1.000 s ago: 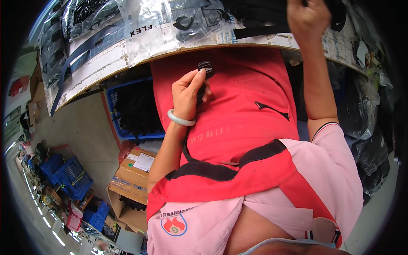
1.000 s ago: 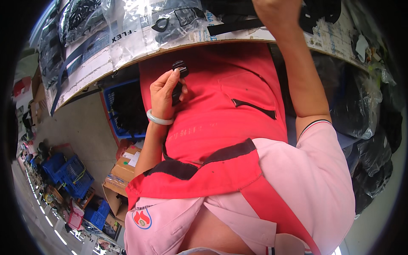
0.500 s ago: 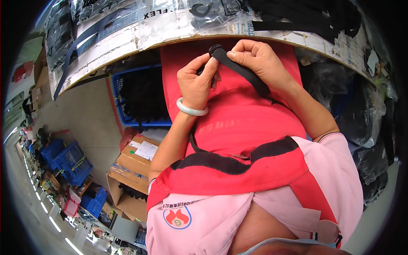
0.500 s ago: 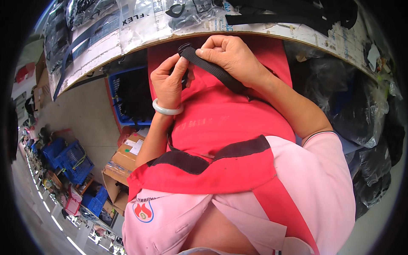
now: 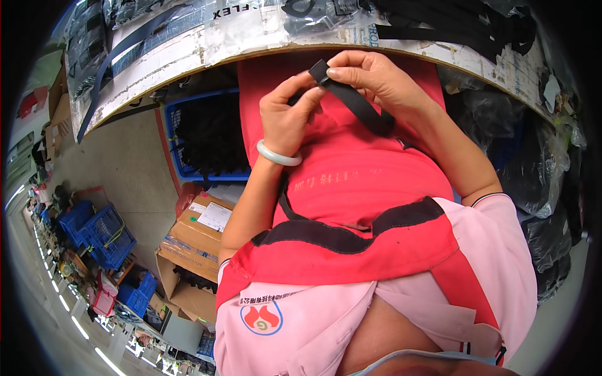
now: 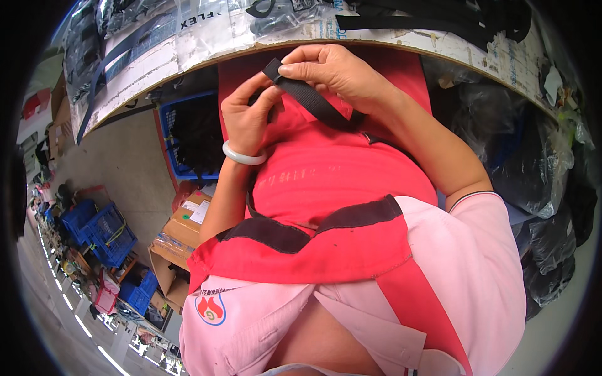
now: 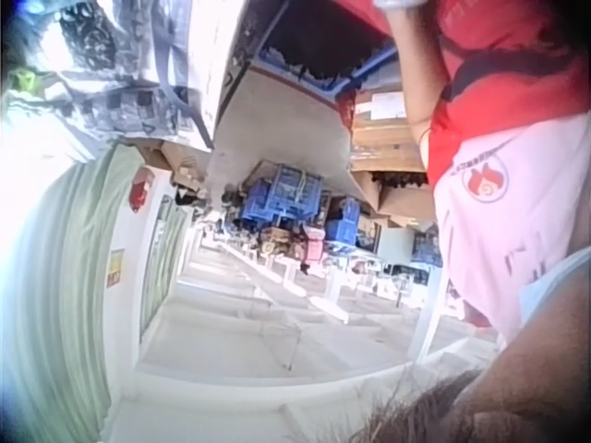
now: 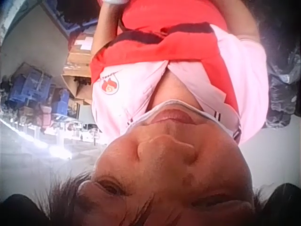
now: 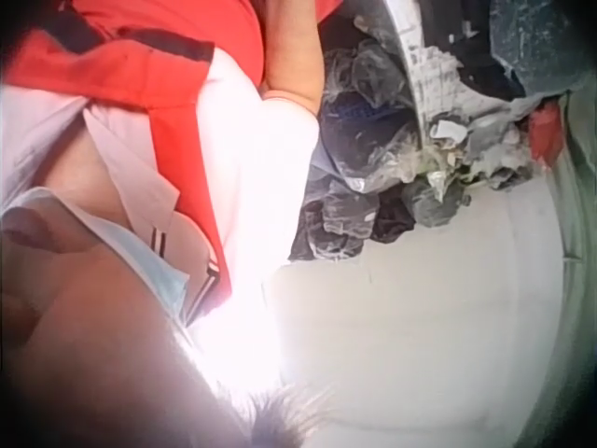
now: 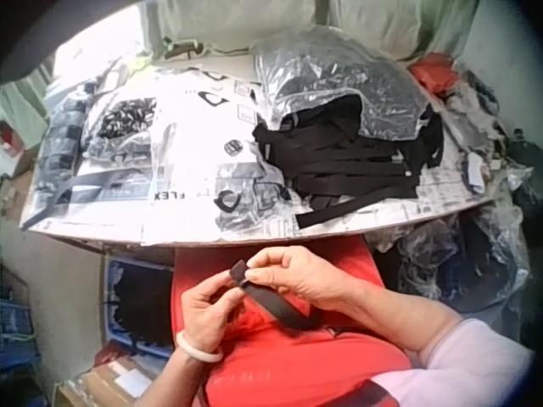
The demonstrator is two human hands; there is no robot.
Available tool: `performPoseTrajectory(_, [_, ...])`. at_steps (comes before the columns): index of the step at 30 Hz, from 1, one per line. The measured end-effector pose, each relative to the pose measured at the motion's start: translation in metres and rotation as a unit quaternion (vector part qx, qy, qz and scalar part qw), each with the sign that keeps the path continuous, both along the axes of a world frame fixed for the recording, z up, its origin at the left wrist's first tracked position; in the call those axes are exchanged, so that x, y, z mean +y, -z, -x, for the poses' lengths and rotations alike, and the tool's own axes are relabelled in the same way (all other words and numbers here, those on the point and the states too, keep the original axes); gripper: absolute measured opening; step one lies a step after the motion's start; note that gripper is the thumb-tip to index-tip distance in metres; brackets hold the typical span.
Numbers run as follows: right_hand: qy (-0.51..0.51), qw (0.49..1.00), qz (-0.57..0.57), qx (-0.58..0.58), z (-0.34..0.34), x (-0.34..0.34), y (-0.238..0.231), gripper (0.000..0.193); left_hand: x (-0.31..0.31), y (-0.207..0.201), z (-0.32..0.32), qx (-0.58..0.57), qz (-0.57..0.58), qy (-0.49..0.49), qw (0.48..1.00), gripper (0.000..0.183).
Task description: Assembling plastic buckles and adjustment sliders onto black nylon straps.
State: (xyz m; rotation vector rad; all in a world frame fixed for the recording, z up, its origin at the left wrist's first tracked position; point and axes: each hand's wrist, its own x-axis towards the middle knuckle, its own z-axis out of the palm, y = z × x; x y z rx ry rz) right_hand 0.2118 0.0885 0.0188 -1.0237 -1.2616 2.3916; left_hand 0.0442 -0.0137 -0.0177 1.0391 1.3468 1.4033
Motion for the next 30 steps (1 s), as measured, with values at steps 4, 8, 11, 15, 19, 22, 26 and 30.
performPoseTrajectory(4, [0.022,0.992,-0.125,-0.002,0.0,-0.002,0.009,0.013,0.001,0.001,0.005,-0.373,0.158,0.008,0.914,0.02])
performPoseTrajectory(8, [0.074,0.874,-0.479,0.03,0.0,-0.008,0.018,0.017,0.007,-0.002,0.002,-0.363,0.18,0.016,0.914,0.024])
performPoseTrajectory(11, [0.139,0.916,-0.358,0.118,0.005,-0.02,-0.016,0.017,0.01,-0.011,-0.002,-0.309,0.145,-0.029,0.939,0.022])
performPoseTrajectory(15, [0.079,0.966,-0.242,-0.044,0.003,-0.011,-0.032,0.012,0.009,-0.01,-0.003,-0.239,0.103,-0.072,0.963,0.021])
performPoseTrajectory(19, [0.043,0.975,-0.2,-0.086,-0.005,-0.015,-0.013,0.015,0.005,-0.014,-0.008,-0.163,0.073,-0.08,0.981,0.017])
performPoseTrajectory(22, [0.069,0.977,-0.185,-0.084,0.002,-0.02,-0.011,0.016,0.003,-0.011,-0.013,-0.106,0.032,-0.082,0.99,0.015])
performPoseTrajectory(26, [0.051,0.986,-0.15,-0.045,0.001,-0.018,-0.008,0.017,0.002,-0.008,-0.006,-0.077,-0.005,-0.049,0.996,0.015])
performPoseTrajectory(30, [0.033,0.985,-0.165,-0.046,-0.001,-0.012,-0.005,0.015,-0.002,-0.007,-0.007,-0.102,0.034,-0.022,0.994,0.015])
